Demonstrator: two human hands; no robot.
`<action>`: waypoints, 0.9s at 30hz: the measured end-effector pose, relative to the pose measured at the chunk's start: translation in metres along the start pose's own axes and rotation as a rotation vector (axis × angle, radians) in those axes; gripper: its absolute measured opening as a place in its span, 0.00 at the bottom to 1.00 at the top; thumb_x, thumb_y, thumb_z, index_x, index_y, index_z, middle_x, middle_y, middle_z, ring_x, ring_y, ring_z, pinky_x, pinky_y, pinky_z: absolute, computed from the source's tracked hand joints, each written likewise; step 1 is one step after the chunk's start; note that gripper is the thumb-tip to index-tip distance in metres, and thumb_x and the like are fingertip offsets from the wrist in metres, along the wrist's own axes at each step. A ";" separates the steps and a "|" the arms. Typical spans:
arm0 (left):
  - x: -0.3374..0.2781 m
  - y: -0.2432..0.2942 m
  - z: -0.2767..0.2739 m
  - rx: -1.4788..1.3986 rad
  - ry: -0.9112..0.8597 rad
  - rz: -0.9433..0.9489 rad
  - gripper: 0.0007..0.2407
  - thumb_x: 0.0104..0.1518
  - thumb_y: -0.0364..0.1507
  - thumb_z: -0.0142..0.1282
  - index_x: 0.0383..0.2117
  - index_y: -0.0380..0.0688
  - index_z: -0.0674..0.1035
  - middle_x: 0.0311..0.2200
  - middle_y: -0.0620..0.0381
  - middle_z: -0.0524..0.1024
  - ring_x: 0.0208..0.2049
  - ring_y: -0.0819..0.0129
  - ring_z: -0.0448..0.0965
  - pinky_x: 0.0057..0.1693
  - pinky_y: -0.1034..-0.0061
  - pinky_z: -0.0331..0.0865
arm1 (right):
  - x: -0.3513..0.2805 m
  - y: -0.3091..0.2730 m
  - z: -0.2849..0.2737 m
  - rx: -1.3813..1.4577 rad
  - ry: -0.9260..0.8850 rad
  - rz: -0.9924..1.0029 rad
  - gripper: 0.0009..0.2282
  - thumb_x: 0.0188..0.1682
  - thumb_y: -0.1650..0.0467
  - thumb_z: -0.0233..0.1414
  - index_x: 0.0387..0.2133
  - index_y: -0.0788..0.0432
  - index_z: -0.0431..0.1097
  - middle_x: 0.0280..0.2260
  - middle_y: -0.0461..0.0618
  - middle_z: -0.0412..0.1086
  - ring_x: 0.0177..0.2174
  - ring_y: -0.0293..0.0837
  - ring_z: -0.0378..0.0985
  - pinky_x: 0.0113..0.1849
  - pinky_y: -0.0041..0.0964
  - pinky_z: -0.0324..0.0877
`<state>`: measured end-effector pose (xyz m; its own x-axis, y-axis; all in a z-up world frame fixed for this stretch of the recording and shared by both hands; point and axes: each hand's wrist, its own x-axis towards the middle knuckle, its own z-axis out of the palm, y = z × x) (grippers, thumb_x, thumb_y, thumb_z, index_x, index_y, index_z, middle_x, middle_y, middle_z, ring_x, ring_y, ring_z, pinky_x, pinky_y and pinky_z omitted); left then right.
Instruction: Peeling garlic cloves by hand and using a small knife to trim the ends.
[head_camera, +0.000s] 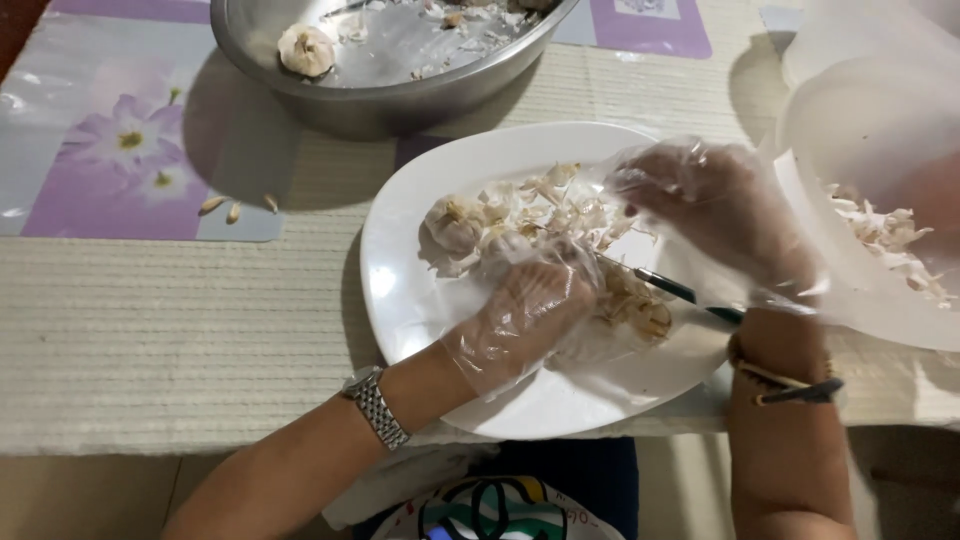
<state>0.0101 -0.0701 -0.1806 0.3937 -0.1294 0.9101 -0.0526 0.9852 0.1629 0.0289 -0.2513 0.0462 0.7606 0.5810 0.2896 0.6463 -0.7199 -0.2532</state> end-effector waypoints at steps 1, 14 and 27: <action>0.033 0.018 0.037 0.385 0.492 -0.503 0.21 0.56 0.44 0.57 0.53 0.51 0.71 0.55 0.56 0.70 0.59 0.66 0.70 0.66 0.67 0.65 | -0.001 0.003 0.008 0.060 0.041 0.050 0.07 0.57 0.74 0.53 0.45 0.65 0.75 0.33 0.54 0.80 0.26 0.40 0.84 0.28 0.26 0.83; 0.037 0.027 0.025 -0.794 0.928 -0.601 0.16 0.60 0.39 0.62 0.49 0.46 0.76 0.41 0.58 0.78 0.38 0.70 0.81 0.53 0.74 0.73 | -0.008 -0.054 0.024 0.412 -0.300 0.734 0.22 0.49 0.59 0.56 0.56 0.54 0.69 0.56 0.60 0.69 0.55 0.58 0.72 0.54 0.55 0.69; 0.161 0.097 0.025 0.647 0.575 -0.786 0.11 0.57 0.23 0.60 0.45 0.33 0.77 0.35 0.46 0.80 0.34 0.64 0.86 0.40 0.82 0.83 | -0.010 -0.001 0.043 -0.010 -0.363 0.410 0.09 0.46 0.63 0.60 0.27 0.56 0.73 0.24 0.49 0.73 0.31 0.45 0.82 0.31 0.45 0.73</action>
<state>0.0455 0.0013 -0.0085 0.8746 -0.4450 0.1927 -0.0020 0.3940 0.9191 0.0233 -0.2397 0.0041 0.9237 0.3442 -0.1685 0.2928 -0.9175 -0.2693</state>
